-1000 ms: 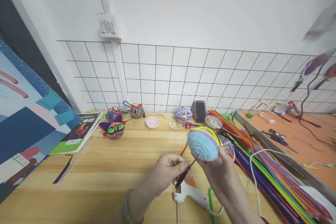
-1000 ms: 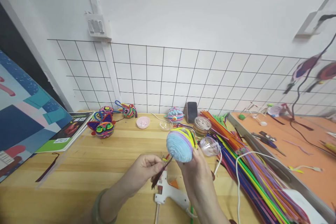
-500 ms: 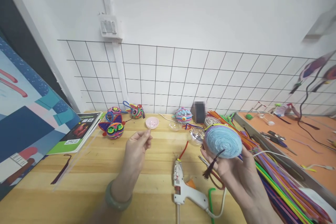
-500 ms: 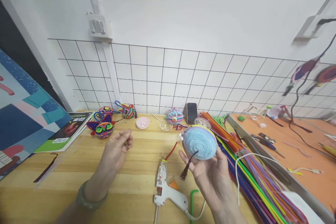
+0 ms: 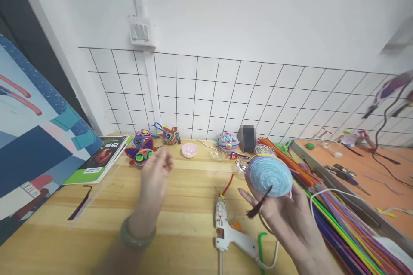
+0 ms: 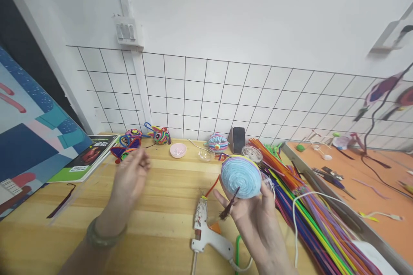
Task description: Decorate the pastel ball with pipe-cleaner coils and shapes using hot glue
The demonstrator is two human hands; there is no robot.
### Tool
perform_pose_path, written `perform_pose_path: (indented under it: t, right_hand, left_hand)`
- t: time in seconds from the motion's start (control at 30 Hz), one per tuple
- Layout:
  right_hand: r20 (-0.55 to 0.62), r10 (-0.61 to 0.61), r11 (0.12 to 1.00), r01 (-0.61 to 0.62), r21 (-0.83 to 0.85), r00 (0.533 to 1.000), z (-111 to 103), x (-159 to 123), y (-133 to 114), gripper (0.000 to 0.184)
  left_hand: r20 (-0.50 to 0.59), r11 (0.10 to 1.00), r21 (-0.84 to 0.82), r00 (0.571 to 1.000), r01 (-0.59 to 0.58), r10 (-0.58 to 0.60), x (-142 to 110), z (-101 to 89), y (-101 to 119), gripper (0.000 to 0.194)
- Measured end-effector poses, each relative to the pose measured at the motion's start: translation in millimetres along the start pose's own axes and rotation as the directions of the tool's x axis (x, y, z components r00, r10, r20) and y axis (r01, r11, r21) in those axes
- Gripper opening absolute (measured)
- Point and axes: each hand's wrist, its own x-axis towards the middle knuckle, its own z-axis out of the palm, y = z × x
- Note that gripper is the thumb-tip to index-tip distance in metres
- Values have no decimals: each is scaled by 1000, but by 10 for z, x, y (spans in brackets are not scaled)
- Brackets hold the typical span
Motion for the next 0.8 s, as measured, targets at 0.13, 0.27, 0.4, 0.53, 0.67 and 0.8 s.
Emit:
perform_pose_path:
  t: [0.13,0.27,0.4,0.53,0.67,0.8]
  right_hand:
    - [54,51,999,-51,-6,997,15,7,148,46]
    - [99,106,993,-101,-53,989,49,-50,322,37]
    - [141,125,991,-117,-68,982,85,-98,426,29]
    - [158,157,987,-150,-54,975,85,-87,413,26]
    - [131,184,983,-184,-14,974,41,-37,341,34]
    - [81,181,983,-182,4,980,-35,24,241,35]
  left_hand:
    - [430,894,448,871,22,-237,-476,206,-254,22]
    - [629,743,620,725,-251,-281,-790,253,-414,27]
    - [728,611,608,662,-507,-175,-824,240,-408,32]
    - [849,524,483,522,-702,-84,-761,241,-348,36]
    - [814,548,461,579,-698,52,-679,202,-310,36]
    - [506,769,488,852,-413,137,-468,125,-256,23]
